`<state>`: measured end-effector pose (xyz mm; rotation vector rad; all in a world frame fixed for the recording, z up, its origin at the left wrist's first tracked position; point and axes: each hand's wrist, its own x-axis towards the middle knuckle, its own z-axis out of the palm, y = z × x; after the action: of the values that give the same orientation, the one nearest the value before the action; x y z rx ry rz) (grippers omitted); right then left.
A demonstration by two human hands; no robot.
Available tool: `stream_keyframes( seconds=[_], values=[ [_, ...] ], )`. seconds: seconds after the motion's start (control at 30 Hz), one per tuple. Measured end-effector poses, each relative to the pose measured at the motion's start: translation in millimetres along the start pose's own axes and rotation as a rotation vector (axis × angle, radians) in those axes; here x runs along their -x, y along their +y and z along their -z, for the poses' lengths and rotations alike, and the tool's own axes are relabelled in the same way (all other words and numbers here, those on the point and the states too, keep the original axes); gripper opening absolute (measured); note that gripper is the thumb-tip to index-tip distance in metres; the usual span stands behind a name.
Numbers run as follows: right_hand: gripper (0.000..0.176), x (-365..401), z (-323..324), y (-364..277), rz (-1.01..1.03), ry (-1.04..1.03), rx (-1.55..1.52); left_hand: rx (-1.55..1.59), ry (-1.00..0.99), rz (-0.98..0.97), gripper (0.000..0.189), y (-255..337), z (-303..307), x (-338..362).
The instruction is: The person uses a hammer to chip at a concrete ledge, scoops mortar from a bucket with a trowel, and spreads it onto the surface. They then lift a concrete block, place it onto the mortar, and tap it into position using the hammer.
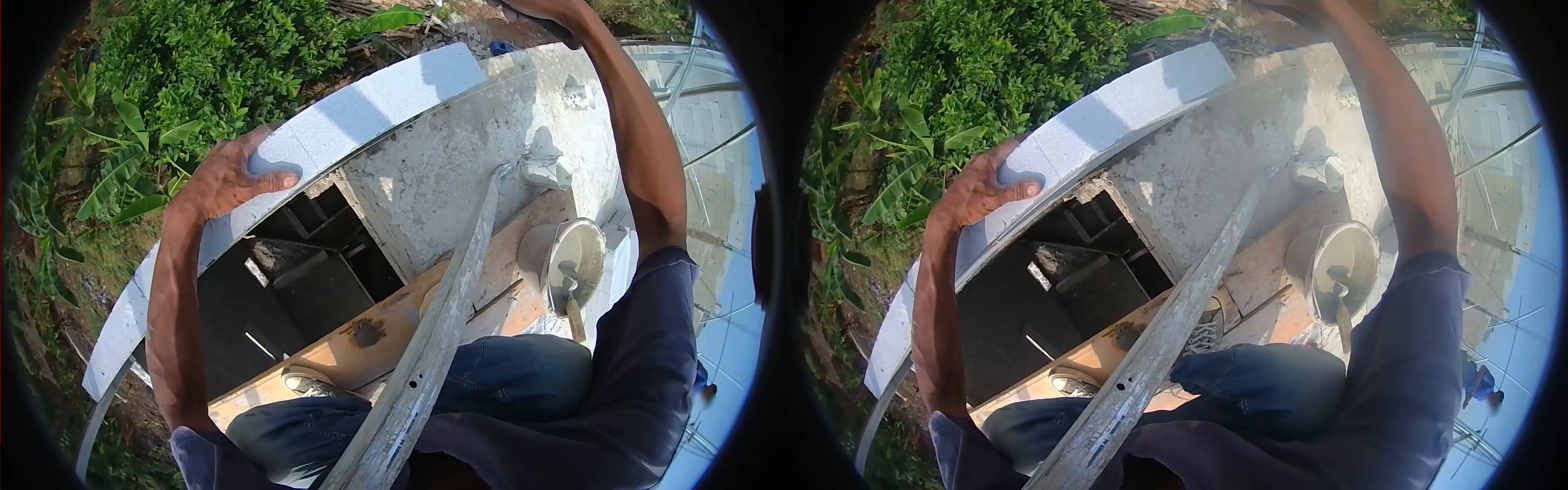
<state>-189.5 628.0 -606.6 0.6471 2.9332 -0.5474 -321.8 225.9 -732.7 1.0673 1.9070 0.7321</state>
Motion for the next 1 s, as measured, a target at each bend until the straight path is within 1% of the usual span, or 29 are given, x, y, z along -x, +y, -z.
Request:
stream_keyframes(
  seconds=[0.03,0.07,0.1,0.17,0.23,0.3,0.47,0.53,0.6,0.63,0.73,0.8,0.9,1.0],
  values=[
    [0.032,-9,-8,-5,0.014,-0.002,0.001,0.007,-0.009,-0.006,0.102,-1,1,0],
    [0.032,-18,-23,-23,0.026,-0.004,-0.002,0.001,-0.001,-0.026,0.099,-3,0,0],
    [0.032,-28,-39,-46,0.040,-0.002,-0.006,0.004,0.007,-0.016,0.099,-1,2,-1],
    [0.032,-44,-72,-93,0.070,-0.004,-0.012,0.022,-0.044,0.025,0.099,2,4,1],
    [0.032,-46,-90,-120,0.093,-0.004,-0.010,0.003,-0.001,0.042,0.101,-6,0,1],
    [0.032,-53,-93,-112,0.112,-0.007,-0.009,-0.172,0.068,0.072,0.103,-6,-3,3],
    [0.032,-62,-95,-93,0.120,0.012,-0.021,-0.088,0.013,0.065,0.101,-11,-4,0],
    [0.032,-57,-98,-107,0.129,0.032,-0.021,-0.067,0.012,0.063,0.100,-4,-1,1],
    [0.032,-57,-96,-103,0.135,0.047,-0.024,-0.053,0.018,0.126,0.107,1,0,3],
    [0.032,-60,-96,-98,0.136,0.053,-0.025,-0.051,0.016,0.126,0.107,-3,-1,2],
    [0.032,-59,-96,-85,0.133,0.064,-0.030,-0.110,0.014,0.080,0.102,-11,-5,0],
    [0.032,-50,-98,-99,0.133,0.090,-0.028,-0.022,-0.026,0.071,0.103,-5,-1,0],
    [0.032,-51,-92,-97,0.149,0.124,-0.029,-0.076,0.015,0.080,0.102,-4,-2,3],
    [0.032,-50,-91,-94,0.157,0.139,-0.034,-0.111,0.004,0.063,0.100,-15,-4,-1]
  ],
)
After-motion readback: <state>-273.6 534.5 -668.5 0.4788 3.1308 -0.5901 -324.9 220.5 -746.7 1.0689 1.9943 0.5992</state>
